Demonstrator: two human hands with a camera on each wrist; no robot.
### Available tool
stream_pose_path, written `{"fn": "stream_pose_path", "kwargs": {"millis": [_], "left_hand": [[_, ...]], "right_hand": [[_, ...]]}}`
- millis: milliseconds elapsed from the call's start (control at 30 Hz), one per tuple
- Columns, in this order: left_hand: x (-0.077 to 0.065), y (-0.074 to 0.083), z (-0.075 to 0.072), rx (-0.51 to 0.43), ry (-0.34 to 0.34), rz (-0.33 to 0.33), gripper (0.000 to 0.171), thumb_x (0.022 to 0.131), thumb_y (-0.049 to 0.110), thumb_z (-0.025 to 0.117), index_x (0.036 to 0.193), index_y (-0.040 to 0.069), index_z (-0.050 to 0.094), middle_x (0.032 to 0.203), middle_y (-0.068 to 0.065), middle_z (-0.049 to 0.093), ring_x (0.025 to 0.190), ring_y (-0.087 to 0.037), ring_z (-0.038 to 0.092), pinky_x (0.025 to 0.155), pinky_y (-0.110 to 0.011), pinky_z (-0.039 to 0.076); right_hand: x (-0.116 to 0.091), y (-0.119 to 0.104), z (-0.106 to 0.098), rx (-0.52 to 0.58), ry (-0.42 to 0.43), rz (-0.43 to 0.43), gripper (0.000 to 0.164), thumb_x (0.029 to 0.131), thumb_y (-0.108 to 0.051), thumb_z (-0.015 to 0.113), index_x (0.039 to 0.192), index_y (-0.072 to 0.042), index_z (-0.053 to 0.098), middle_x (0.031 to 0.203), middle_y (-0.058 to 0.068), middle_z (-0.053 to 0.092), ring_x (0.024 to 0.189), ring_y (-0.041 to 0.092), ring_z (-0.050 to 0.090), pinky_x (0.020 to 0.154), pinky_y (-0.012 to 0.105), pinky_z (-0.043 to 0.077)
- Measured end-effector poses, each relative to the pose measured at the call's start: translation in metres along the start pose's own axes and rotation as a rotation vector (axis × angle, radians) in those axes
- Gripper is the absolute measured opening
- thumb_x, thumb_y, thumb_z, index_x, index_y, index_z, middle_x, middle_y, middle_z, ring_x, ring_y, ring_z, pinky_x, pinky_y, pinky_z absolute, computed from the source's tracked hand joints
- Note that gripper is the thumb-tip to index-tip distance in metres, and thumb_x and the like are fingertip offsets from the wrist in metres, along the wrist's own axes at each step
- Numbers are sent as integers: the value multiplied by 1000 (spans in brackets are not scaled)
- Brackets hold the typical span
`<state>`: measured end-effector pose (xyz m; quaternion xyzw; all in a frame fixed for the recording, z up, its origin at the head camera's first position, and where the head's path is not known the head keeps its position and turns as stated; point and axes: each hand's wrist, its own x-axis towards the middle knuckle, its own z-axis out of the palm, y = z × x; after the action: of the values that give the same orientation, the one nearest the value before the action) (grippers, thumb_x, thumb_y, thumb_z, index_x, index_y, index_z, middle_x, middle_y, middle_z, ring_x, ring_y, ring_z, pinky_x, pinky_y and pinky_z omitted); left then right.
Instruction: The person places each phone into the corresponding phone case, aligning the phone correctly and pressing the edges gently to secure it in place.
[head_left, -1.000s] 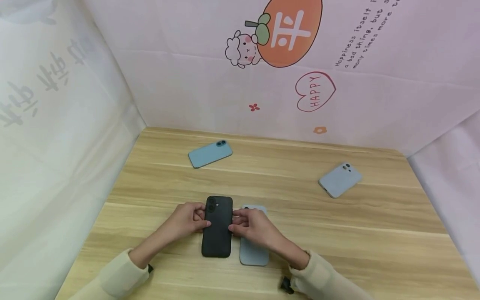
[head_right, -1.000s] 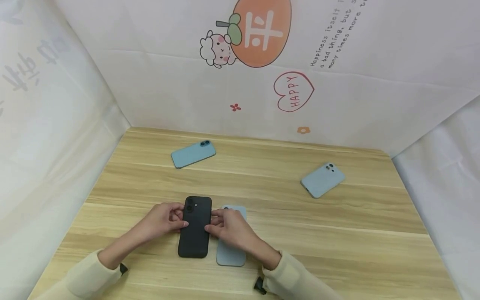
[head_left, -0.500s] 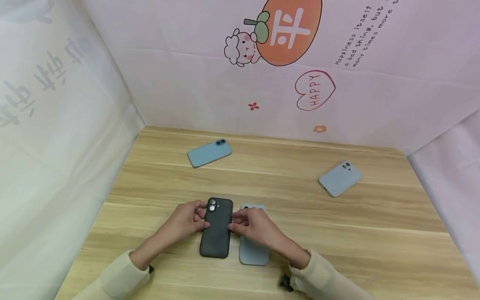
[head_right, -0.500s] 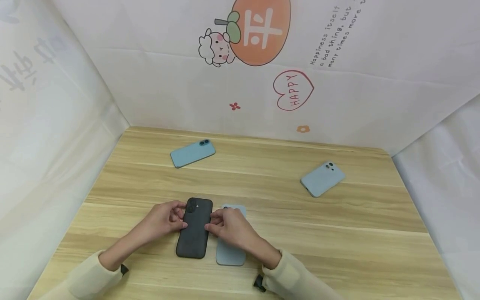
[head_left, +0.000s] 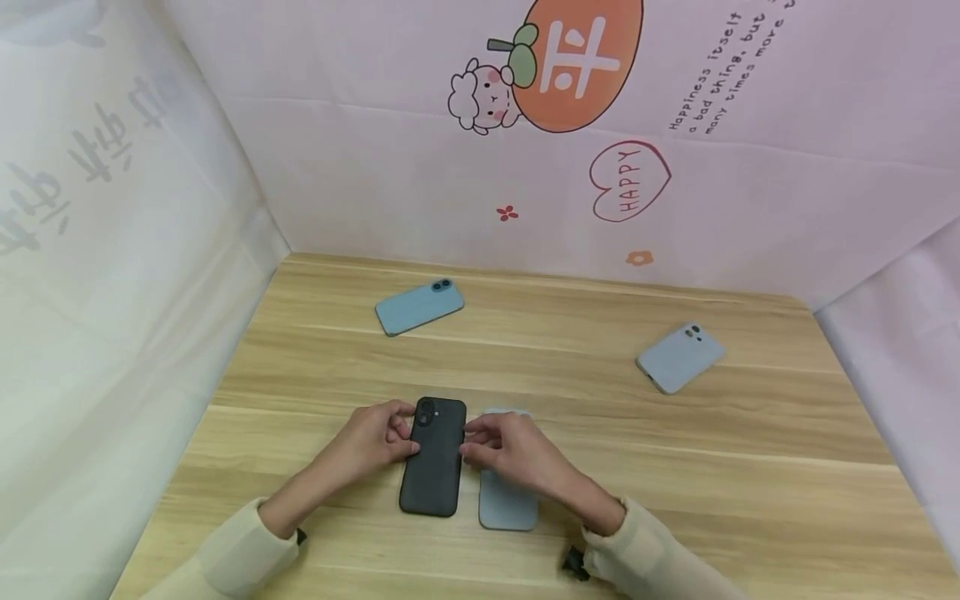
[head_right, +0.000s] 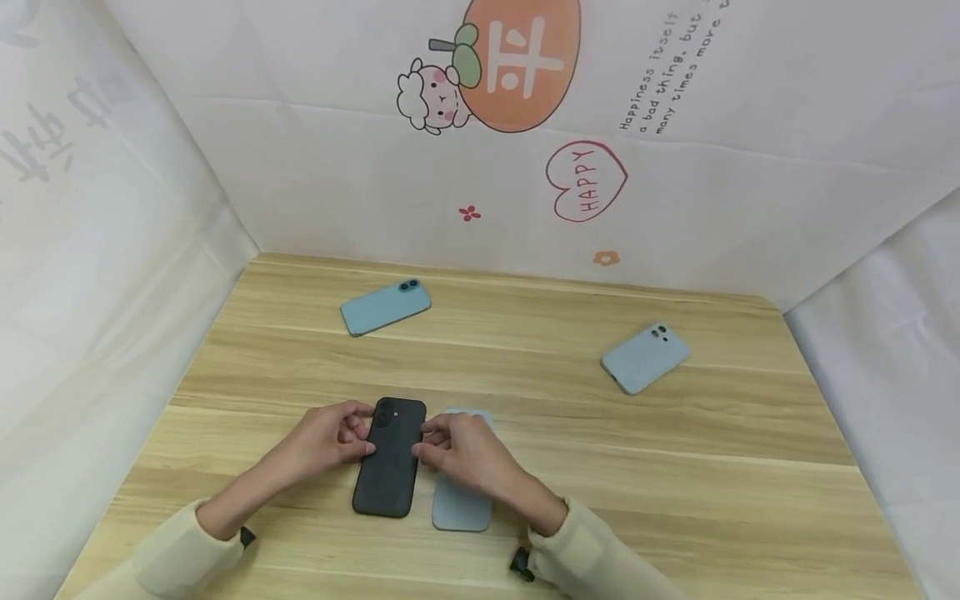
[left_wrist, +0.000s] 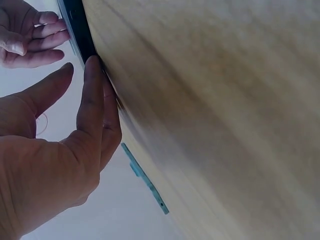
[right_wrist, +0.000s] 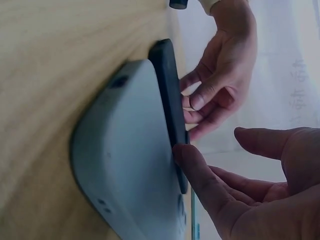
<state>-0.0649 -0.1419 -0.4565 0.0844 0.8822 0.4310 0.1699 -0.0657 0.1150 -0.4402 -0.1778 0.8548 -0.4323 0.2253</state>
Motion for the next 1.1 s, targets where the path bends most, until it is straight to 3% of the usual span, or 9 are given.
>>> {"fn": "stream_pose_path", "kwargs": {"millis": [133, 267, 433, 600, 833, 1000, 1100], "left_hand": [[0, 1, -2, 21, -17, 7, 48, 89, 3, 84, 130, -12, 64, 85, 0, 66, 73, -9, 61, 65, -23, 52], [2, 5, -10, 60, -32, 15, 47, 94, 8, 81, 132, -12, 63, 89, -1, 68, 76, -11, 63, 65, -25, 53], [8, 9, -25, 133, 3, 3, 47, 100, 15, 76, 137, -9, 61, 106, -10, 72, 95, -22, 70, 79, -37, 61], [20, 8, -44, 240, 74, 17, 52, 101, 19, 74, 141, -9, 58, 121, -21, 70, 111, -36, 68, 93, -52, 58], [40, 5, -75, 317, 118, -17, 62, 105, 26, 68, 150, -12, 47, 144, -33, 55, 132, -49, 55, 106, -64, 49], [56, 2, -94, 353, 120, -2, 66, 105, 26, 66, 150, -17, 42, 148, -38, 48, 138, -54, 48, 112, -66, 43], [68, 1, -100, 370, 105, -8, 70, 106, 28, 66, 152, -18, 38, 152, -41, 42, 141, -56, 44, 116, -66, 39]], "right_hand": [[-3, 0, -12, -10, 54, 16, 35, 102, -20, 72, 128, 4, 71, 106, 7, 79, 96, 18, 75, 81, 35, 63], [-5, 11, -31, -47, 184, 39, 45, 99, -23, 77, 132, 7, 67, 110, 11, 79, 99, 24, 76, 82, 37, 64], [-10, 41, -68, -154, 339, 77, 59, 99, -32, 77, 135, 12, 62, 114, 22, 77, 100, 33, 76, 83, 42, 65], [-25, 72, -111, -294, 422, 161, 70, 102, -46, 70, 139, 12, 59, 118, 27, 74, 102, 39, 76, 83, 50, 64], [-52, 109, -169, -461, 470, 264, 87, 104, -58, 60, 139, 21, 52, 121, 39, 68, 107, 52, 70, 86, 62, 59], [-67, 133, -206, -561, 434, 398, 104, 104, -67, 49, 130, 33, 44, 114, 53, 57, 88, 51, 65, 71, 60, 56], [-71, 143, -218, -575, 388, 489, 111, 104, -72, 41, 124, 37, 38, 105, 53, 52, 83, 48, 61, 66, 57, 54]]}}
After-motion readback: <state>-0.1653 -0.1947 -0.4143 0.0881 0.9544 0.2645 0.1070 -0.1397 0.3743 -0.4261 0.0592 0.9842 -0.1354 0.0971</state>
